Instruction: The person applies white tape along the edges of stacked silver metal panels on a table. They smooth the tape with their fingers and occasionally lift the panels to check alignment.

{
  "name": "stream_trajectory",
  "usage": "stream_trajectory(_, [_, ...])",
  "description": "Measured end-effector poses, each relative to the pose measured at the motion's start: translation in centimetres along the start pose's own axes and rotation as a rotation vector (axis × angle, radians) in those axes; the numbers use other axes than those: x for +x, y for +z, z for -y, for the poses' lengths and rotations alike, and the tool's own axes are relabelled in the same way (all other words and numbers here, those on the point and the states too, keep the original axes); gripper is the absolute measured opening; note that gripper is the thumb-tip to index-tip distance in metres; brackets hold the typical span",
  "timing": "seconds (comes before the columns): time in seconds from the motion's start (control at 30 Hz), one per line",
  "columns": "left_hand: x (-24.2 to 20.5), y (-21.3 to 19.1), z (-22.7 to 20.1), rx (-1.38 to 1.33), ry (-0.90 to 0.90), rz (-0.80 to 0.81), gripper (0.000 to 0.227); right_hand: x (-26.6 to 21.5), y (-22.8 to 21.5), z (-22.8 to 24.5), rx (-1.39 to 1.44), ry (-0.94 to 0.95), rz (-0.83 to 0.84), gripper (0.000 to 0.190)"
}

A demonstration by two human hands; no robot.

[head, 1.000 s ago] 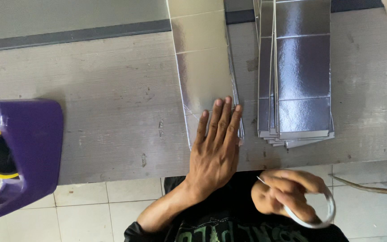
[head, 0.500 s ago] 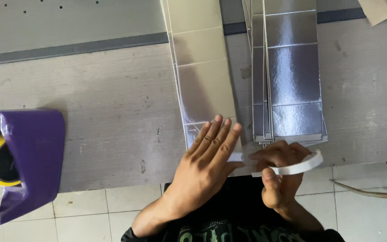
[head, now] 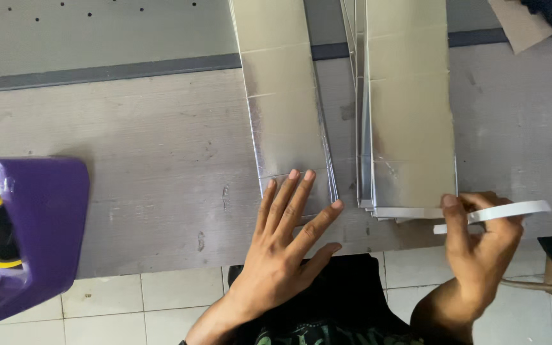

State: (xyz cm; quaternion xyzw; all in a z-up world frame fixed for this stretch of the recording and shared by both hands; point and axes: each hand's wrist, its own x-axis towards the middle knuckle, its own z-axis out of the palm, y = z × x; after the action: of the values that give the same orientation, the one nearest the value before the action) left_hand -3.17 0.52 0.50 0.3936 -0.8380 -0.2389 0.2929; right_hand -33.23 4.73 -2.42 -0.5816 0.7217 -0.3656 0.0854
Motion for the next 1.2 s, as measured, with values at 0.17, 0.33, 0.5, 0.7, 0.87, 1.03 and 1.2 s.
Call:
stream_trajectory(0.17, [0.0,-0.2,-0.5,-0.032,-0.013,-0.043,0.056,-0.7,-1.2,0.8,-0.187,-0.035,-0.195,0.032])
stream_trajectory(0.33, [-0.3,0.5,-1.6,-0.048,-0.128,-0.102,0.036,-1.4,1.3,5.8,0.206,-0.131,-0.186,0.053])
stream_trajectory(0.5, [-0.7,2.2,-2.0,-0.151,-0.056,-0.161,0.008,-1.9,3.9,10.2,0.318,-0.31,0.227,0.062])
stream_trajectory(0.7, [-1.4,0.6,-1.8,-0.104,-0.196,-0.178,0.022,-2.0,5.0,11.0,0.388,-0.353,0.251,0.061])
stream_trajectory(0.87, [-1.8,0.4,-1.6,-0.167,-0.168,-0.182,0.012,-2.3,5.2,11.3,0.341,-0.372,0.287,0.053])
stream_trajectory(1.03, [-2.6,0.2,-1.2,-0.237,-0.167,-0.167,0.01,-2.7,4.9,12.5,0.178,-0.411,0.218,0.047])
stream_trajectory(1.2, [-3.2,-2.6,-0.4,-0.322,-0.237,-0.151,0.013,-2.7,6.8,12.5,0.49,-0.491,0.085,0.061])
